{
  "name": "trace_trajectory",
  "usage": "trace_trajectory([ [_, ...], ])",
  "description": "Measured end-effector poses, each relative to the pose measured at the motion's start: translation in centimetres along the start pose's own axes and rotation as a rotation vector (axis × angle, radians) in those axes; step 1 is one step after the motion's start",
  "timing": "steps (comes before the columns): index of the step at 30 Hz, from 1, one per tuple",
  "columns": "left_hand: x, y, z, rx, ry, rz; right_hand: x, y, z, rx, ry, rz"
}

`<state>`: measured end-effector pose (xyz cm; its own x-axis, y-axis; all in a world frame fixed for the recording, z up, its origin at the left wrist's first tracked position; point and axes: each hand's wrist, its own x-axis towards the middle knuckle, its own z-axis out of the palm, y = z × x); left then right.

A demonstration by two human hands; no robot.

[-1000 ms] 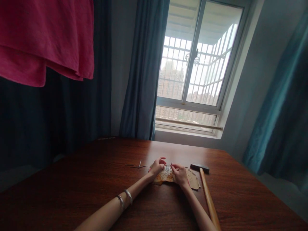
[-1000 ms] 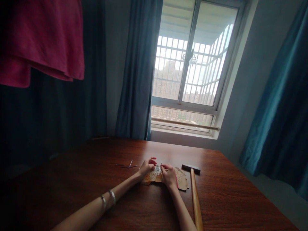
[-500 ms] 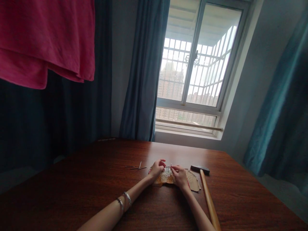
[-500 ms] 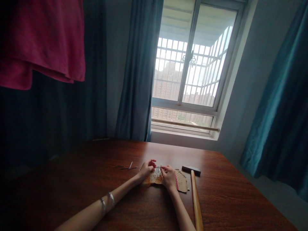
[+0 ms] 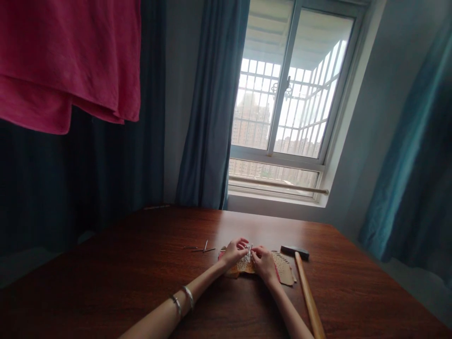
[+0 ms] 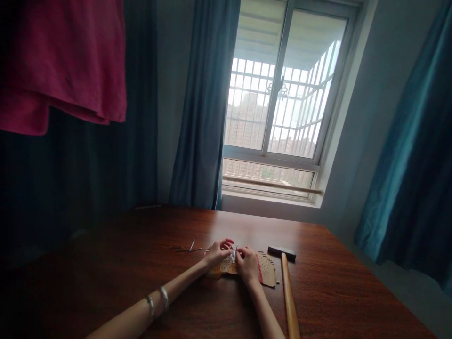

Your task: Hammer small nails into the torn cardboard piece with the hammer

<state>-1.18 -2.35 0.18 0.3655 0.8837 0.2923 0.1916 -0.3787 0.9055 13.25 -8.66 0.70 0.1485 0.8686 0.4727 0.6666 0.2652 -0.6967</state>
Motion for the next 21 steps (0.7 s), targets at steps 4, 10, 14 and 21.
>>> trace_trajectory([
  [4, 0.0, 0.3, 0.3, 0.066, -0.013, 0.032, -0.2, -0.2, 0.0, -0.050, 0.012, -0.012],
  [10, 0.3, 0.1, 0.9, 0.165, -0.012, 0.077, -0.3, -0.3, -0.1, -0.062, 0.010, -0.016],
  [14, 0.3, 0.1, 1.0, 0.188, -0.018, 0.075, -0.4, -0.2, 0.0, -0.041, 0.001, -0.035],
  [21, 0.4, 0.2, 1.1, 0.234, -0.029, 0.110, -0.4, 0.0, -0.1, -0.083, 0.000, -0.044],
])
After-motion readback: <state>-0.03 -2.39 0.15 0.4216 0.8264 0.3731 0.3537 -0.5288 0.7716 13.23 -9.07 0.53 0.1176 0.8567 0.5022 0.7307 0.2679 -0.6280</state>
